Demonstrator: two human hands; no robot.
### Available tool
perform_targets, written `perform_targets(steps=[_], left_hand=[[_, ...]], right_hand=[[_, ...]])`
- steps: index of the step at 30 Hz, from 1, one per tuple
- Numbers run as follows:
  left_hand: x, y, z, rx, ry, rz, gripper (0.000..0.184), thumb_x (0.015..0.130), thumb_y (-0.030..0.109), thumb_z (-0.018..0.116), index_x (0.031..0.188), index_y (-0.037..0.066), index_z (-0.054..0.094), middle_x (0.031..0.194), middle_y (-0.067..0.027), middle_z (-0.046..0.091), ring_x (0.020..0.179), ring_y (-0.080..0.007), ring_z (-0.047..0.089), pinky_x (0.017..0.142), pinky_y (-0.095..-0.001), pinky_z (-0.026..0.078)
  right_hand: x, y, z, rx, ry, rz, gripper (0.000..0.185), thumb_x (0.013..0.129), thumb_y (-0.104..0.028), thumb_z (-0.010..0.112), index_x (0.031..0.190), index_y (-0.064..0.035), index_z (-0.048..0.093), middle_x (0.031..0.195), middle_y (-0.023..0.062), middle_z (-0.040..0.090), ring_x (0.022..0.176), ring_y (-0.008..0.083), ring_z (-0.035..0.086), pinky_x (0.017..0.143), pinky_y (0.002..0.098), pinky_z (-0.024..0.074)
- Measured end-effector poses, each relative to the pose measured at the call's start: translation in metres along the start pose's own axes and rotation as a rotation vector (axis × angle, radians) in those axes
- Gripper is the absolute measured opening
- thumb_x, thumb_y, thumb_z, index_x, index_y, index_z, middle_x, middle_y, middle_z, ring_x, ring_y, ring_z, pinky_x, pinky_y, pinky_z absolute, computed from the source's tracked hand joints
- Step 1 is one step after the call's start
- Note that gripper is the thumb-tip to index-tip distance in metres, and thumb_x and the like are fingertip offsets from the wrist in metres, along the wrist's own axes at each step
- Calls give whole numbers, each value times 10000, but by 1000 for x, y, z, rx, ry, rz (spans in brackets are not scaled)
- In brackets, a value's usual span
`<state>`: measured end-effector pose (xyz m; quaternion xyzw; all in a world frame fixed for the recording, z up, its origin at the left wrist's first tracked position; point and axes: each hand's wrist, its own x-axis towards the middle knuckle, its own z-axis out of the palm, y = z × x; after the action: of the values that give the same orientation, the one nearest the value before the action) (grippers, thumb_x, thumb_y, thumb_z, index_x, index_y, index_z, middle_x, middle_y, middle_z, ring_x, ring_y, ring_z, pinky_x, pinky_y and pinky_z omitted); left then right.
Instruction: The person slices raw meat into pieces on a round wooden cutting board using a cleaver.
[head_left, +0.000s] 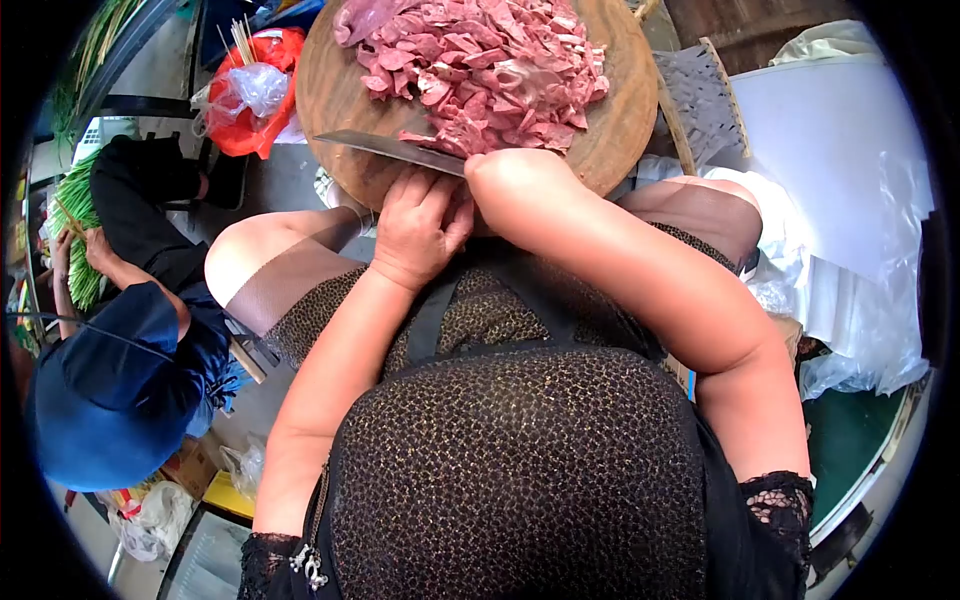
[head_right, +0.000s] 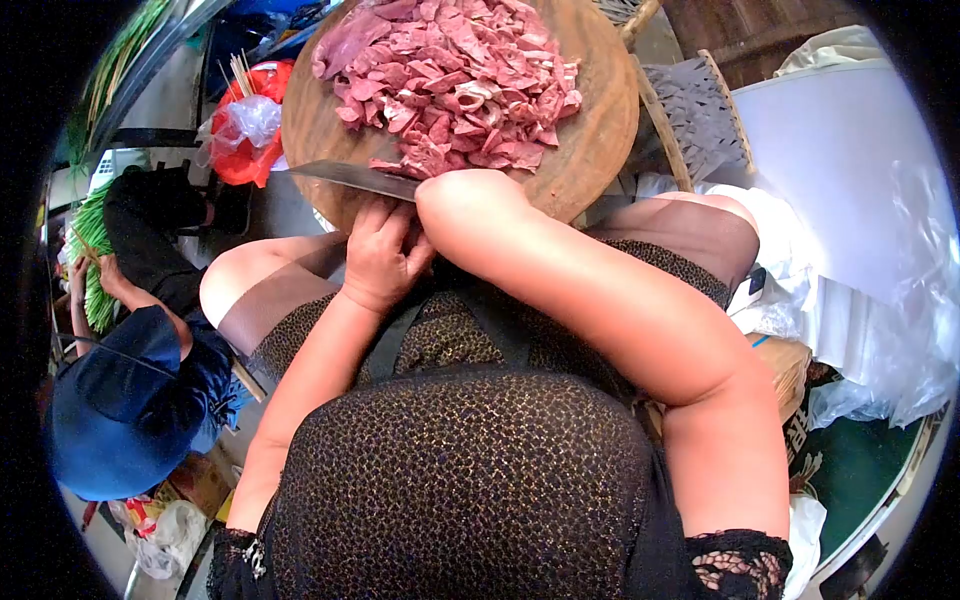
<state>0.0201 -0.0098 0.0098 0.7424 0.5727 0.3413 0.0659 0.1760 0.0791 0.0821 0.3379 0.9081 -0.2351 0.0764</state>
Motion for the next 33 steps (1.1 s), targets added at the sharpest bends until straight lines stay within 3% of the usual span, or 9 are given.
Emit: perform_targets(steps=[3,5,6,10,13,14,17,19,33], left_hand=[[-3,3,-7,-22,-65,-35,463,764,214,742,1182,46,635,1190,-189,608,1107,-398,587,996,-465,476],[-5,4,-19,-58,-188,-57,659,782,303,757,1343,38,533,1328,-217,547,1245,-414,509,1070,-473,411],[-7,2,-23,-65,-257,-64,786,751,338,788,1406,47,463,1399,-216,491,1307,-410,459,1105,-473,383],[-3,4,-40,-78,-446,-99,881,696,381,835,1414,40,456,1454,-212,430,1339,-407,422,1149,-471,345],[-8,-3,-33,-67,-387,-56,869,623,264,875,1370,32,496,1366,-196,477,1281,-395,464,1098,-447,400],[-7,-3,-31,-73,-388,-53,869,623,264,875,1370,32,496,1366,-196,477,1281,-395,464,1098,-447,400],[-4,-2,-27,-10,-375,25,863,602,258,889,1349,23,526,1337,-200,482,1256,-397,475,1085,-440,410],[-1,-1,-29,-83,-446,-85,930,636,327,879,1435,78,473,1421,-178,455,1348,-379,393,1177,-433,306],[-13,-6,-20,-110,-357,-128,932,600,319,901,1393,44,497,1425,-220,448,1340,-436,408,1131,-498,364]], right_hand=[[6,2,-3,-12,13,-18,188,842,-160,575,877,-31,706,849,184,722,790,347,722,705,470,582],[4,15,21,88,272,11,188,852,-179,635,973,-39,665,812,195,698,764,373,693,680,488,560],[0,18,15,82,278,0,188,852,-179,635,973,-39,665,812,195,698,764,373,693,680,488,560],[-44,16,-14,97,233,43,225,916,-195,597,1066,-37,653,836,195,695,793,394,678,697,481,554],[-84,20,-18,77,219,38,178,923,-178,567,996,-31,636,825,194,692,773,392,682,677,487,551],[-94,19,-18,78,230,29,152,919,-161,541,915,-31,620,801,194,689,743,385,689,652,496,548],[-113,14,-19,22,144,92,140,925,-155,543,929,-32,610,791,183,682,734,381,688,642,483,554],[-114,11,-18,-6,130,110,123,917,-126,528,924,-26,600,779,180,674,722,377,687,640,468,563],[-79,3,-27,48,-92,115,159,865,-82,502,885,4,634,797,231,683,758,405,692,674,484,562]])
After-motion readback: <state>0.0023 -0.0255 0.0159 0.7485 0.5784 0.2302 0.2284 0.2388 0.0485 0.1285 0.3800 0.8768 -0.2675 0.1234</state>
